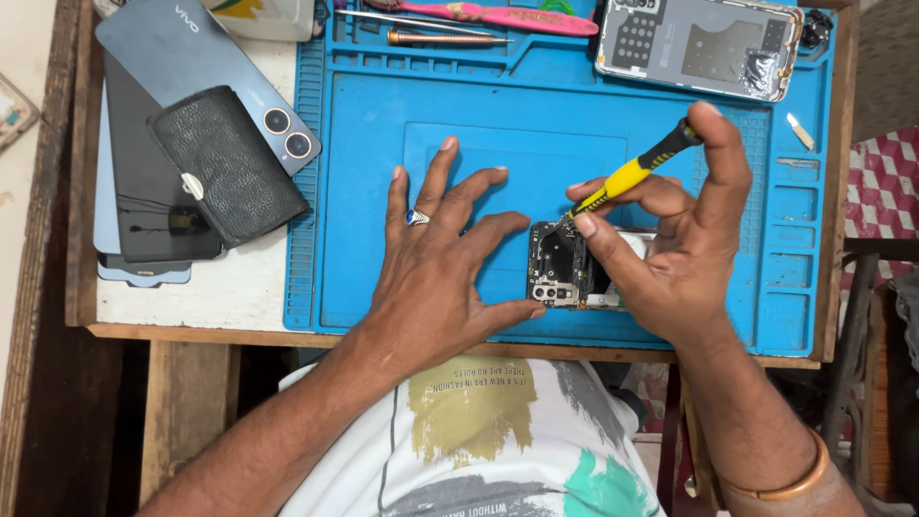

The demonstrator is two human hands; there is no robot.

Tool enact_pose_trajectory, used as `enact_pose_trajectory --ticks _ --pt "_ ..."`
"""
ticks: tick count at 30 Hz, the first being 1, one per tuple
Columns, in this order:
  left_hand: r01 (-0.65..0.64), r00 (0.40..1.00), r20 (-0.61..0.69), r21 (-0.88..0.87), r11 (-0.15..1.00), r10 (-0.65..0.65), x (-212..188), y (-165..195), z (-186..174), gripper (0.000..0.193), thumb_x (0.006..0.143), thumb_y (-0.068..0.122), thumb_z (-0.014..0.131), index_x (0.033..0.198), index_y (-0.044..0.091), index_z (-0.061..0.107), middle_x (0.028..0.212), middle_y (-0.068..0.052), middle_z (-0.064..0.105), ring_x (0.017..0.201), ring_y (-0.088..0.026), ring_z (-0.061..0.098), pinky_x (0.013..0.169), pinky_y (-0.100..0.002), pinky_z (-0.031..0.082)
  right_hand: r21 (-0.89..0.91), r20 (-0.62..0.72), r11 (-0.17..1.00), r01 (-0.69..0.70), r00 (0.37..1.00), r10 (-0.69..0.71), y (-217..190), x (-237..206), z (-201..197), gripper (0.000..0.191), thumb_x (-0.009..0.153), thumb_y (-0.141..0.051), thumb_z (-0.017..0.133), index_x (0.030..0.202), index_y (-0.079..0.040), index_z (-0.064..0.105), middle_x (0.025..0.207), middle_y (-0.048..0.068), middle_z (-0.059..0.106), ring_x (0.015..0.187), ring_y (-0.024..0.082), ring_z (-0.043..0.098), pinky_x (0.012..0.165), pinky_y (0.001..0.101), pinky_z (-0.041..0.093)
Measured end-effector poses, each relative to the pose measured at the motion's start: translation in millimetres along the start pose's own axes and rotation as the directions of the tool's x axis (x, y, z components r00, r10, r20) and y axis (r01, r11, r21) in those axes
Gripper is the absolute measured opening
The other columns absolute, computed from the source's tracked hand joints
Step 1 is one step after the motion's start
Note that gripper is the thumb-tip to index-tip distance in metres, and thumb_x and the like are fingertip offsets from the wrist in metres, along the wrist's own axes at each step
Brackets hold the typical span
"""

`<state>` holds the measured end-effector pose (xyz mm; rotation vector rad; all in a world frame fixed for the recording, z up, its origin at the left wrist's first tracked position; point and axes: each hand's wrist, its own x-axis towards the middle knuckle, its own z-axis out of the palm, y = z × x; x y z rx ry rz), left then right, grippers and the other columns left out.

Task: The person uses a yellow-handled screwdriver to repeatedly press and scrape a small black component on the internal circuit board of a disassembled smartphone. The phone rests on a blue anti-static mat on a cluttered workbench.

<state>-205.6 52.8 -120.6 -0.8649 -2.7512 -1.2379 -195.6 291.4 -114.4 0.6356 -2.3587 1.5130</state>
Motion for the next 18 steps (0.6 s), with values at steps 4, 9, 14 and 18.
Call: enact_pose_trajectory --ticks 4,9,14,18 --pt "-0.019 0.999 -0.042 0.035 0.999 0.021 -3.9 2.6 -1.2 0.052 0.068 0.047 0.09 0.107 0.016 0.076 0.139 -0.012 0.05 0.149 -0.041 0.023 0.117 -0.075 0.004 -0.045 -0.013 0.999 -0.004 1.0 0.004 -3.9 3.5 4.0 0.09 0.105 0.012 0.073 0.163 -0.014 0.01 0.128 0.013 0.064 0.111 0.023 0.075 0.098 0.0326 0.065" --pt "-0.163 0.986 0.001 0.149 0.975 0.164 -11.5 8.5 2.2 0.032 0.085 0.037 0.082 0.109 0.016 0.078 0.117 -0.002 0.064 0.131 -0.028 0.051 0.118 -0.069 0.02 -0.095 -0.058 0.995 -0.006 0.998 0.001 -1.9 5.4 3.3 0.093 0.101 0.012 0.074 0.163 -0.012 0.009 0.13 0.022 0.06 0.108 0.025 0.075 0.093 0.033 0.065" --pt "-0.211 0.977 -0.007 0.166 0.963 0.215 -16.6 12.3 4.9 0.021 0.092 0.031 0.076 0.106 0.015 0.077 0.12 -0.001 0.067 0.127 -0.024 0.055 0.117 -0.058 0.03 -0.057 -0.018 0.998 0.006 1.0 -0.007 -0.4 4.1 2.9 0.09 0.104 0.01 0.075 0.162 -0.013 0.01 0.118 0.016 0.069 0.11 0.024 0.076 0.094 0.0311 0.066" --pt "-0.209 0.978 0.012 0.162 0.964 0.209 -15.4 11.7 4.0 0.02 0.093 0.03 0.075 0.104 0.014 0.077 0.12 0.0 0.068 0.127 -0.024 0.056 0.115 -0.057 0.032 -0.096 -0.013 0.995 0.018 1.0 -0.019 0.5 5.8 4.1 0.091 0.101 0.01 0.075 0.161 -0.012 0.01 0.115 0.017 0.07 0.108 0.024 0.076 0.093 0.0319 0.065"
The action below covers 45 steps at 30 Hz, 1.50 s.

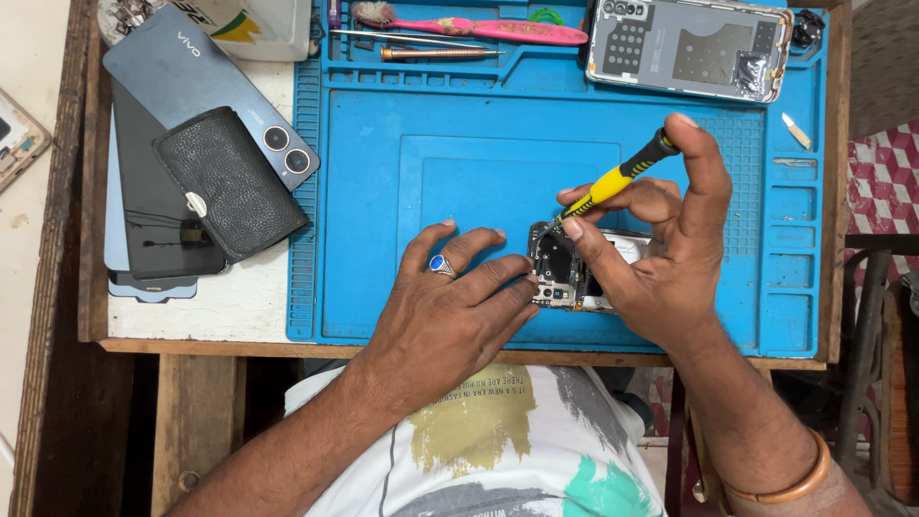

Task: The person uses a yellow-handled screwdriver to repeatedly press and scrape a small black component on the internal circuit board of a disassembled smartphone. The phone rests on a blue anti-static mat on a cluttered workbench.

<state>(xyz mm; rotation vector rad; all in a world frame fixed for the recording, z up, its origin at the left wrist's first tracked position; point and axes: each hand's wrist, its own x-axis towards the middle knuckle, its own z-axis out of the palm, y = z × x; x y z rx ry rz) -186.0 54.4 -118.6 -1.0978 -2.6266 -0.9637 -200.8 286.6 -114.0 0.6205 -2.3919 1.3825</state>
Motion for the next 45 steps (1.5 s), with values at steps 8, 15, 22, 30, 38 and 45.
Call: enact_pose_trajectory --ticks 8,15,22,30,38,45 --pt "0.007 1.0 0.0 -0.016 1.0 -0.007 0.2 -1.8 -0.6 0.022 0.093 0.031 0.075 0.106 0.014 0.078 0.119 0.0 0.072 0.13 -0.024 0.054 0.116 -0.058 0.03 0.007 0.012 1.0 -0.002 1.0 0.002 -0.8 0.4 1.0 0.089 0.104 0.008 0.075 0.161 -0.012 0.011 0.11 0.015 0.072 0.109 0.023 0.076 0.096 0.0311 0.065" --pt "0.015 1.0 0.006 -0.029 0.999 -0.014 0.6 -3.4 -1.1 0.022 0.093 0.031 0.074 0.106 0.014 0.078 0.12 0.0 0.072 0.132 -0.025 0.054 0.117 -0.059 0.028 -0.056 0.021 0.998 0.018 1.0 -0.017 -5.2 4.0 2.5 0.088 0.102 0.009 0.074 0.16 -0.01 0.01 0.108 0.017 0.072 0.106 0.023 0.076 0.094 0.0324 0.063" --pt "0.025 1.0 0.018 -0.028 0.999 -0.025 1.0 -2.3 -2.3 0.02 0.093 0.032 0.074 0.102 0.015 0.078 0.118 0.0 0.07 0.133 -0.026 0.052 0.115 -0.06 0.028 -0.166 0.123 0.977 0.136 0.986 -0.116 -13.3 13.2 -0.1 0.082 0.1 0.004 0.077 0.159 -0.012 0.02 0.109 0.015 0.074 0.104 0.023 0.077 0.09 0.0328 0.061" --pt "0.028 0.999 0.015 -0.04 0.999 -0.028 1.1 -4.7 -1.0 0.019 0.093 0.033 0.073 0.1 0.015 0.078 0.116 0.0 0.069 0.134 -0.026 0.051 0.115 -0.061 0.028 -0.189 0.045 0.979 0.081 0.996 -0.074 -5.6 15.6 4.6 0.09 0.095 -0.004 0.088 0.158 -0.014 0.024 0.103 0.012 0.07 0.097 0.021 0.077 0.082 0.0286 0.062" --pt "0.022 1.0 0.005 -0.044 0.999 -0.022 2.0 -6.3 -1.4 0.019 0.093 0.033 0.074 0.1 0.016 0.078 0.115 0.001 0.07 0.134 -0.026 0.051 0.114 -0.061 0.029 -0.012 0.103 1.0 -0.011 0.995 0.013 1.1 12.5 -1.6 0.085 0.1 0.004 0.079 0.16 -0.012 0.02 0.113 0.015 0.067 0.105 0.022 0.078 0.092 0.0305 0.066" --pt "0.019 1.0 0.007 -0.043 0.999 -0.019 1.4 -7.6 -0.9 0.02 0.093 0.033 0.074 0.1 0.015 0.079 0.115 0.001 0.07 0.134 -0.026 0.051 0.114 -0.061 0.029 -0.153 0.076 0.987 0.056 0.996 -0.045 2.3 11.6 4.0 0.1 0.094 -0.005 0.091 0.159 -0.015 0.016 0.104 0.01 0.07 0.098 0.019 0.076 0.087 0.0299 0.062"
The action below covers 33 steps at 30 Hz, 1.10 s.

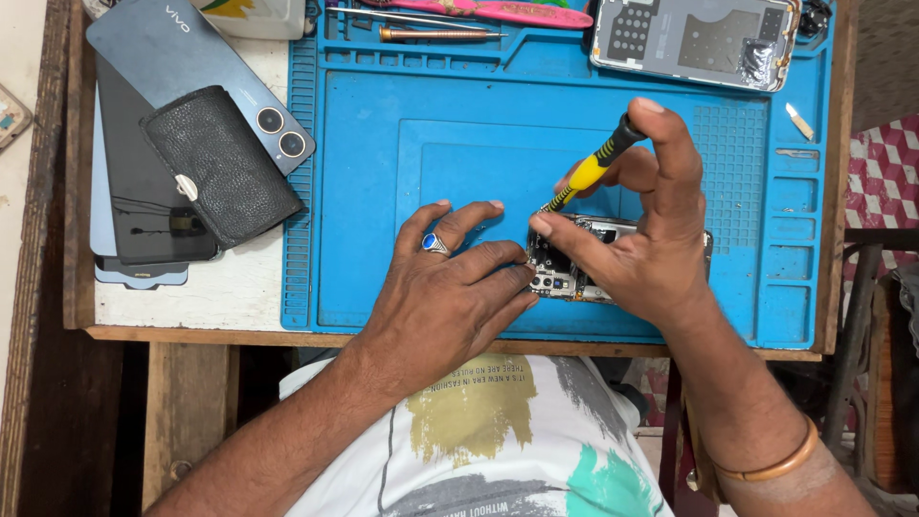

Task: The person uses a yellow-handled screwdriver to repeatedly press and scrape a small black component on the internal circuit board of a disassembled smartphone. The phone rests on a blue anti-static mat on a cluttered workbench.

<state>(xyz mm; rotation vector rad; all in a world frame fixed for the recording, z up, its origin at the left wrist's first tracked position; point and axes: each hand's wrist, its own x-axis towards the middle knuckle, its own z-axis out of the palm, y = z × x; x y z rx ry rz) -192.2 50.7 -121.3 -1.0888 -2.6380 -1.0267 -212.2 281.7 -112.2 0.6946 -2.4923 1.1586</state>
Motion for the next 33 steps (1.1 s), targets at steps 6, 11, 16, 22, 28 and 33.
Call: enact_pose_trajectory --ticks 6,11,16,22,28,33 --pt "-0.003 1.0 -0.004 0.003 1.0 0.003 0.5 -0.4 -0.7 0.02 0.093 0.033 0.074 0.1 0.016 0.079 0.115 0.002 0.07 0.134 -0.026 0.051 0.114 -0.06 0.029 -0.065 -0.022 0.998 0.001 1.0 -0.003 -0.5 2.5 -1.5 0.098 0.094 -0.005 0.091 0.159 -0.016 0.019 0.103 0.009 0.071 0.092 0.021 0.077 0.081 0.0305 0.062" --pt "0.0 1.0 -0.012 -0.005 1.0 0.0 0.4 -0.1 -1.4 0.02 0.093 0.033 0.074 0.101 0.016 0.079 0.116 0.002 0.07 0.134 -0.026 0.051 0.115 -0.06 0.029 0.164 0.048 0.985 -0.054 0.998 0.047 0.6 1.1 -6.7 0.089 0.1 0.006 0.077 0.161 -0.014 0.016 0.118 0.015 0.065 0.103 0.023 0.077 0.093 0.0334 0.065" --pt "0.001 1.0 -0.001 0.0 1.0 -0.001 -0.1 -0.4 -0.7 0.021 0.092 0.034 0.074 0.101 0.015 0.079 0.116 0.002 0.071 0.134 -0.026 0.05 0.115 -0.06 0.028 0.209 0.049 0.978 -0.021 0.999 0.011 3.5 -0.8 -3.8 0.094 0.1 0.007 0.079 0.162 -0.017 0.012 0.113 0.01 0.066 0.106 0.021 0.073 0.095 0.0322 0.062" --pt "-0.004 1.0 -0.006 0.005 1.0 0.004 0.3 -0.6 -0.5 0.021 0.093 0.034 0.074 0.102 0.015 0.079 0.117 0.002 0.071 0.135 -0.026 0.05 0.115 -0.06 0.028 0.06 -0.01 0.998 -0.006 1.0 0.006 4.3 0.7 -0.3 0.097 0.096 0.003 0.087 0.16 -0.018 0.017 0.105 0.009 0.067 0.095 0.019 0.075 0.087 0.0298 0.062" --pt "0.002 1.0 -0.004 0.002 1.0 -0.002 0.7 0.4 -1.9 0.02 0.094 0.034 0.074 0.101 0.015 0.079 0.116 0.002 0.071 0.135 -0.026 0.05 0.115 -0.06 0.028 0.224 0.073 0.973 -0.055 0.997 0.039 0.2 1.7 -4.7 0.085 0.104 0.008 0.073 0.159 -0.013 0.012 0.114 0.015 0.065 0.109 0.023 0.076 0.096 0.0332 0.067" --pt "-0.002 1.0 -0.01 0.005 1.0 0.002 0.3 0.8 -1.0 0.021 0.094 0.034 0.074 0.101 0.015 0.079 0.117 0.002 0.07 0.135 -0.026 0.05 0.115 -0.06 0.028 0.039 0.017 0.999 -0.012 1.0 0.011 0.0 3.5 0.1 0.101 0.093 -0.001 0.087 0.16 -0.016 0.014 0.106 0.009 0.068 0.097 0.02 0.074 0.084 0.0328 0.061"
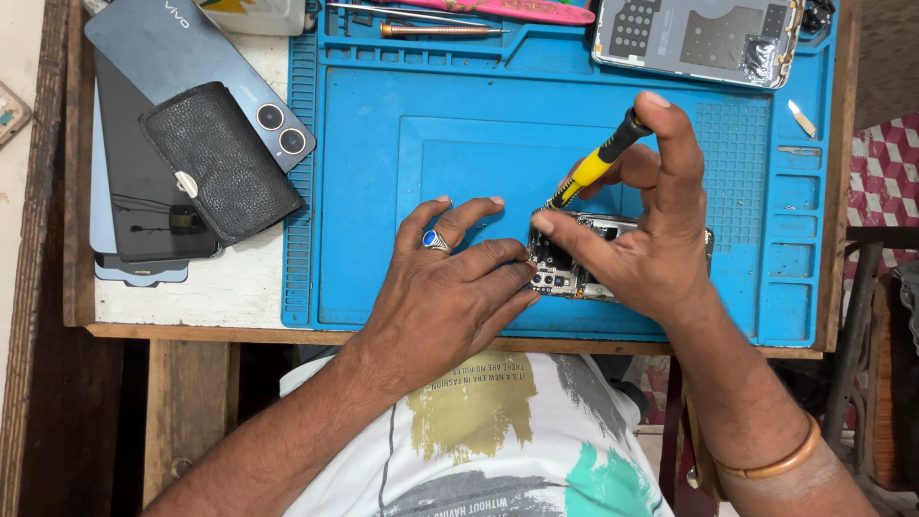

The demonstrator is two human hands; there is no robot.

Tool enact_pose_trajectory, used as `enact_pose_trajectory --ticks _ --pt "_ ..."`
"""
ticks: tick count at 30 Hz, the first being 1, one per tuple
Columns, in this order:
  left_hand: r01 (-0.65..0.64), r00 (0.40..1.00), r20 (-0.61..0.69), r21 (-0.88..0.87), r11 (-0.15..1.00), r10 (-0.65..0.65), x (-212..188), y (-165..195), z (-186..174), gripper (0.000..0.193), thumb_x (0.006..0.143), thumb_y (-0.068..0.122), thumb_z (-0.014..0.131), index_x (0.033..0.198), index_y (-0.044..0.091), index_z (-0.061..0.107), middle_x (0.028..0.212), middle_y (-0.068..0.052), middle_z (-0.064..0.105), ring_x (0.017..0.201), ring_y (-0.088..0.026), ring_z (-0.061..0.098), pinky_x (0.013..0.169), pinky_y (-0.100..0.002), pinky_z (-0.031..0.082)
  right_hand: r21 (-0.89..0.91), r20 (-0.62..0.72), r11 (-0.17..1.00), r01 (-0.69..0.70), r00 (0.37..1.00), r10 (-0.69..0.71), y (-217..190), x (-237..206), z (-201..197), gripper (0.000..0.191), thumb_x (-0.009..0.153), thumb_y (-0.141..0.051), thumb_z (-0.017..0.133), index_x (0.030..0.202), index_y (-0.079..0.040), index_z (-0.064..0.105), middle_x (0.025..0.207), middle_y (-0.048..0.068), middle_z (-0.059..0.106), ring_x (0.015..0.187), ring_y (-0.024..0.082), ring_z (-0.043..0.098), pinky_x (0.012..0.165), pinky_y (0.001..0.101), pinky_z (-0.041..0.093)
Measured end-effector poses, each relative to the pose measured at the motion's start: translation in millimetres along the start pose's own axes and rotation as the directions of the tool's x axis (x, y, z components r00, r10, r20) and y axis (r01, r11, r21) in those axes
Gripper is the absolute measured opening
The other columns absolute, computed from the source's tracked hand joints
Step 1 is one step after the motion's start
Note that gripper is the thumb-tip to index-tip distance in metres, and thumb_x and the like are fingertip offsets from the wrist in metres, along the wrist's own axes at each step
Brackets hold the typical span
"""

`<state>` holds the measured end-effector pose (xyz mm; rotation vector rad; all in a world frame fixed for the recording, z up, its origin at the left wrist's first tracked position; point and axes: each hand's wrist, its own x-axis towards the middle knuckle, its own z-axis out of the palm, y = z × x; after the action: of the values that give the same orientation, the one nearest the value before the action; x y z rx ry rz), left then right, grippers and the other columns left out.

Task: The person uses a yellow-handled screwdriver to repeatedly press and scrape a small black component on the internal circuit board of a disassembled smartphone. The phone rests on a blue anti-static mat on a cluttered workbench.

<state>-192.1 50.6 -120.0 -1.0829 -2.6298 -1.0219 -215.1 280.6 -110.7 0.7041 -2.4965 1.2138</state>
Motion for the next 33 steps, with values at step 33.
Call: enact_pose_trajectory --ticks 33 --pt "0.002 1.0 0.0 0.0 1.0 -0.002 0.7 -0.9 1.1 0.021 0.093 0.034 0.075 0.102 0.016 0.079 0.117 0.002 0.07 0.135 -0.026 0.051 0.115 -0.06 0.028 0.153 -0.019 0.988 -0.026 0.999 0.029 2.8 -1.2 -5.5 0.095 0.096 0.012 0.079 0.16 -0.013 0.013 0.109 0.016 0.068 0.098 0.023 0.075 0.083 0.0302 0.066"
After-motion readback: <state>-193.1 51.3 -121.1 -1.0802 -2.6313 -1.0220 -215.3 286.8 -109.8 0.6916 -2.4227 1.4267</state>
